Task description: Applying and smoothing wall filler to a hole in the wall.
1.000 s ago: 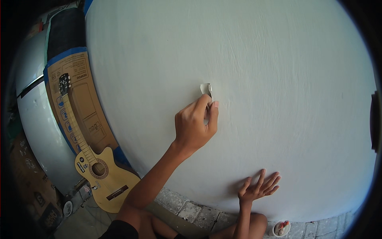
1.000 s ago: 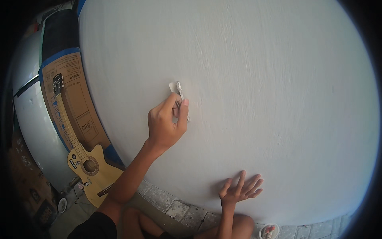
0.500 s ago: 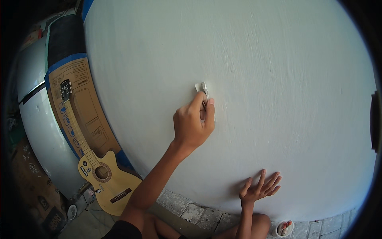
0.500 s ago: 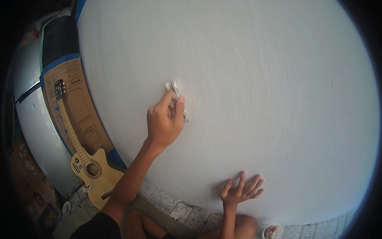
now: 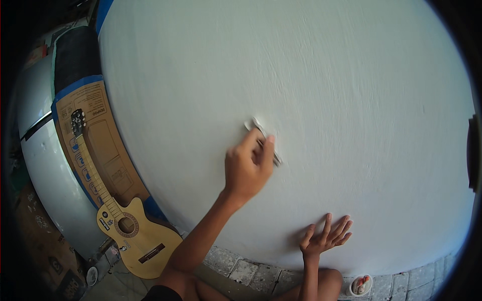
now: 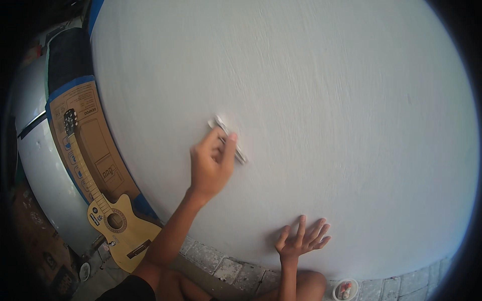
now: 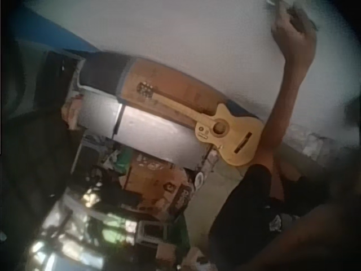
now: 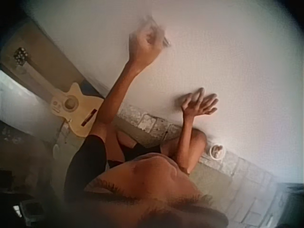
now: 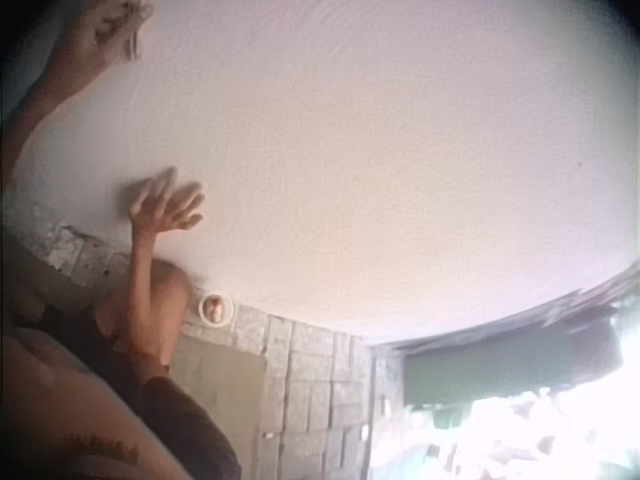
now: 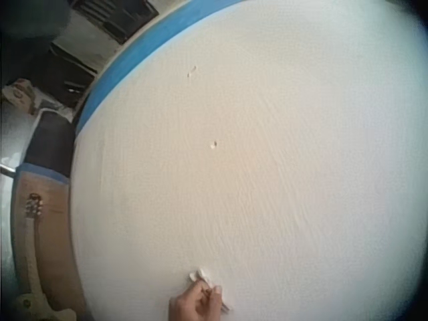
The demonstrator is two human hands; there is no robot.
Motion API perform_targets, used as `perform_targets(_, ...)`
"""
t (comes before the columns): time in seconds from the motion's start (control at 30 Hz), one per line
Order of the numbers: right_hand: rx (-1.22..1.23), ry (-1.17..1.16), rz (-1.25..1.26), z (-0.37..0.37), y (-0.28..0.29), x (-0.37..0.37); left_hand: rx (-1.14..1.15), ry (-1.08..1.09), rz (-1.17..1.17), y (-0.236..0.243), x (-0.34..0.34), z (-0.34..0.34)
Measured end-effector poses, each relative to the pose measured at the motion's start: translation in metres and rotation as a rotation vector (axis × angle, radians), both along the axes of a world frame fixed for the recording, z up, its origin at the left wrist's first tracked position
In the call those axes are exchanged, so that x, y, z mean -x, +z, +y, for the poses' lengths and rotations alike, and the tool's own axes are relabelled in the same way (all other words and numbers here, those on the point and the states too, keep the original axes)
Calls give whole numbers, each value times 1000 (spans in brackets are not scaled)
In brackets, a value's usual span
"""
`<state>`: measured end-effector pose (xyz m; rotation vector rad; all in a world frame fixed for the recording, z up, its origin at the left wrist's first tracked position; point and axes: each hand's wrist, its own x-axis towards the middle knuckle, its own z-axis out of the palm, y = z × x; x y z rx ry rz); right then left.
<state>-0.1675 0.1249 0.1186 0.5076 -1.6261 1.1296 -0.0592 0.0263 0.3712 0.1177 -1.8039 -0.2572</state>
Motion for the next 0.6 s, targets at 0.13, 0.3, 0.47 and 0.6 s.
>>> perform_targets(0.13,-22,3,-1,2,1,-1,228,59,-231,-50,-1,18)
perform_targets(0.3,3,7,6,0,0,-1,103,37,-90,12,-6,6)
perform_targets(0.47,11,1,4,-1,-1,0,-71,-97,-87,16,-9,2)
perform_targets(0.6,-17,2,-7,2,1,-1,216,-9,-263,-40,1,25)
